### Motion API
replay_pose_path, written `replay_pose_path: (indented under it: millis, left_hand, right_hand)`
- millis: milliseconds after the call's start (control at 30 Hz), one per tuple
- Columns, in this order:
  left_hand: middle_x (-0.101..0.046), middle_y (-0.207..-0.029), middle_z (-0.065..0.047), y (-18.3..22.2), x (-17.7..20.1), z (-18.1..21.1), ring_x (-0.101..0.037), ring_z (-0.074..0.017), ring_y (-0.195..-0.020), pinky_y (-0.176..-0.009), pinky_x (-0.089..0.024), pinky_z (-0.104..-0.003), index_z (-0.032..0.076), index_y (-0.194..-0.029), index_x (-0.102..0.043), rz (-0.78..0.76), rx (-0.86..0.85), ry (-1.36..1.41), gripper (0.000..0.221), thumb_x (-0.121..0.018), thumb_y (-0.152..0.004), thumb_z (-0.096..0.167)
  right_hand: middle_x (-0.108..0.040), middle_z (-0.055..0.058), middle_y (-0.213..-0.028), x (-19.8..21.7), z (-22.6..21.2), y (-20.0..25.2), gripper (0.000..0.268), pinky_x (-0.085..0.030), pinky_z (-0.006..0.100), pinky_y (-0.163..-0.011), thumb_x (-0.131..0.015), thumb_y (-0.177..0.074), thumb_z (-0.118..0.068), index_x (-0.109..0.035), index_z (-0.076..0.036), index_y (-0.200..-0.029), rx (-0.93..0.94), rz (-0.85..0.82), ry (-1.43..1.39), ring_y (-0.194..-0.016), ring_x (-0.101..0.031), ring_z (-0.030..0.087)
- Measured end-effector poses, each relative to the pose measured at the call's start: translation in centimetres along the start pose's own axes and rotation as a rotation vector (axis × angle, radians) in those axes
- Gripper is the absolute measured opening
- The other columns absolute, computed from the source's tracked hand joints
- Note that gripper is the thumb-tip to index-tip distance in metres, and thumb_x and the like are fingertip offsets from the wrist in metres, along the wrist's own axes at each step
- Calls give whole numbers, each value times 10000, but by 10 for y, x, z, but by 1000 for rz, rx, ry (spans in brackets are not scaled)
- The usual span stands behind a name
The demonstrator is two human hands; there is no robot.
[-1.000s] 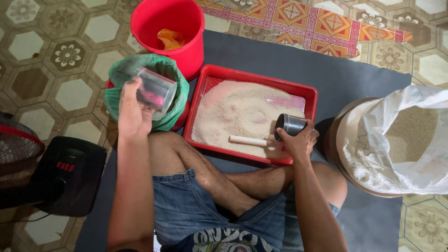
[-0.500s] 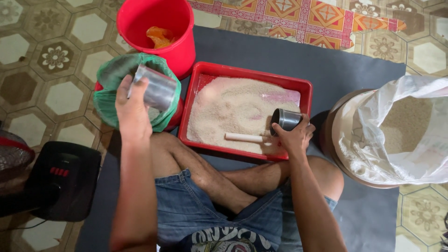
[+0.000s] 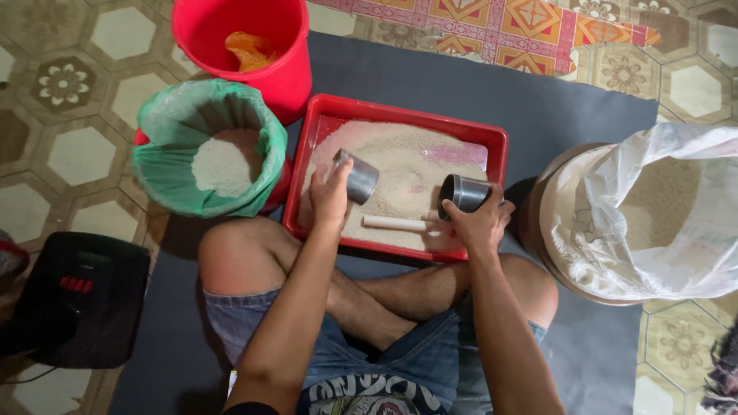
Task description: The person scoops flour from a tray into a measuring cup by hand and using a small cylinder, then pours the flour from the cup into a green-lined basket.
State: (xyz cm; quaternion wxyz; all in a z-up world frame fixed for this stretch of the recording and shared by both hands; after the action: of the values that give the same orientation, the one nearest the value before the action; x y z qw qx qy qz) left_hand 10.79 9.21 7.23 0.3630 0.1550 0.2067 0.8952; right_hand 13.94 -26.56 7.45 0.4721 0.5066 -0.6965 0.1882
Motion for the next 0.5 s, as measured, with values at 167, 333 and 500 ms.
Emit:
replay_pose_path:
  millis: [167, 333, 500]
  left_hand:
    - [-695, -1315, -135, -32, 0, -61, -595, -255, -1323, -1102, -475, -375, 58, -1404, -600, 78, 86, -160, 926, -899, -637, 482]
    - [-643, -1304, -243, -36, -10, -65, -558, -377, -1321, -1116, -460, -468, -19, -1319, -632, 106, -112, -381, 757, -809, -759, 458]
    - [-372, -1540, -305, 18, -17, -15, -263, -457, -1510, -1208, -290, -594, 6, -1566, -314, -62, -252, -605, 1020, -831, -743, 315]
  right_hand:
    - [-426, 293, -1350, 12, -16, -17, 1092, -431, 612, -1085, -940, -598, -506, -372, -189, -1475, 112, 141, -108, -1262, -513, 547]
    - [-408, 287, -1340, 11, -33, -56, 1068, -419, 598, -1103, -947, -630, -478, -354, -182, -1466, 179, 140, -111, -1264, -504, 557]
    - [-406, 256, -1325, -25, -34, -91, 1099, -441, 553, -1082, -978, -633, -467, -313, -223, -1473, 241, 102, -86, -1250, -523, 528]
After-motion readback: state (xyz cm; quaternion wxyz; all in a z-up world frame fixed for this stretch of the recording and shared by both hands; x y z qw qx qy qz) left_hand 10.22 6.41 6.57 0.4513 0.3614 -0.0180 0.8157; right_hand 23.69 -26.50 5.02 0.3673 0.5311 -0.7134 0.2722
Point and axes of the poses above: each hand's wrist, its own y-axis away from the middle knuckle, its own x-axis out of the back of the hand, z = x × y, the point moved 9 cm from there along -y, towards the middle knuckle
